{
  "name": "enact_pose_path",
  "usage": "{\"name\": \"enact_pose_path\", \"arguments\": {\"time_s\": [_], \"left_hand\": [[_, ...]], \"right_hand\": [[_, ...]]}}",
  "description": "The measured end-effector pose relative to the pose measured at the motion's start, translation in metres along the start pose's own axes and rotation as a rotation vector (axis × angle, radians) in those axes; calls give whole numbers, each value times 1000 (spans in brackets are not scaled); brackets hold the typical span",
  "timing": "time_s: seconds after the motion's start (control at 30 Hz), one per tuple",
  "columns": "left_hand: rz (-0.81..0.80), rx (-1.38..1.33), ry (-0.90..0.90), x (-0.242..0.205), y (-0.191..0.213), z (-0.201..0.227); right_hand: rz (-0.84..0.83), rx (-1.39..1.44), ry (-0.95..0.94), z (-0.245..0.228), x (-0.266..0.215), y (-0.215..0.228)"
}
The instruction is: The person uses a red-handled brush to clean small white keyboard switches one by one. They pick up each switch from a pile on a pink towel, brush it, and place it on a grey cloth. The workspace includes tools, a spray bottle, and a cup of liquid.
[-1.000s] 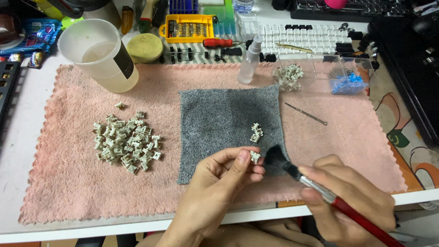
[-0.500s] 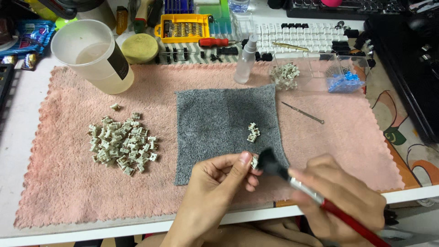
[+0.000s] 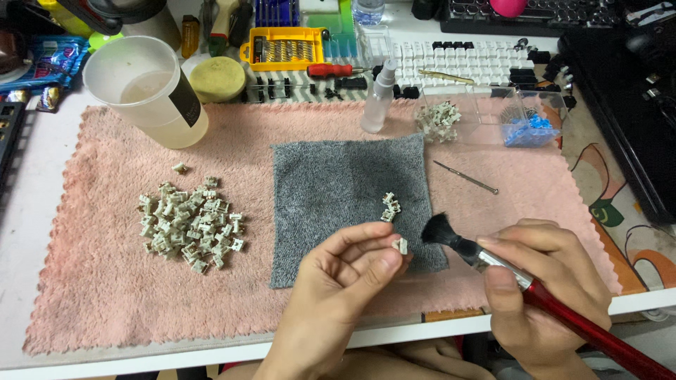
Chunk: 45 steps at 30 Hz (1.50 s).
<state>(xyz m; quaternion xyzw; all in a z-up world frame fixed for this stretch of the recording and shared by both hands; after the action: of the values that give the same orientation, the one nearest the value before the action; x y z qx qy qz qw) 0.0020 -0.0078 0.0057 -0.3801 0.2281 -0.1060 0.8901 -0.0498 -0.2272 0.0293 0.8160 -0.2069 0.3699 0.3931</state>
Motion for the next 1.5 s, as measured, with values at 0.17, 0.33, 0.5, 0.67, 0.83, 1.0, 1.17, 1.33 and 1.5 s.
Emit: {"name": "enact_pose_path", "arguments": {"time_s": [0.17,0.33,0.5,0.67,0.83,1.0,1.17,1.33,1.5], "left_hand": [[-47,304,-367,-8,-13,7],[-59,600,-602,-9,-14,9],[-27,1014,-883,-5,-11,12],[-22,1126,-995,10,3,4],[37,1132,-1114,16,11,11],[24,1326,-1241,23,41,29],[243,1507,-1196,23,102,66],[418,1841,-942,0,142,108],[363,1846,-787,-19,121,120]], "right_hand": [[19,430,-290,-4,-6,-6],[-52,877,-747,2,-9,-17],[-442,889,-1036,0,-12,-27],[-390,1005,-1211,16,4,-38],[-214,750,-1310,62,71,-41],[-167,644,-1187,105,113,-68],[-118,685,-1207,116,93,-59],[-12,990,-1174,150,39,-38],[-166,919,-1011,91,38,-12]]}}
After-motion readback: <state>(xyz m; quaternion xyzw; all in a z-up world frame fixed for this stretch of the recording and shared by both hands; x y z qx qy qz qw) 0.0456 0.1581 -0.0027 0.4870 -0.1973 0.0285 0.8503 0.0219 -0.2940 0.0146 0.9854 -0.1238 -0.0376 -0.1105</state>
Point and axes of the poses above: each hand's wrist, its own x-axis towards the middle knuckle, its own y-axis out of the back of the hand, z = x × y, the point moved 1 cm from there along x, towards the middle knuckle
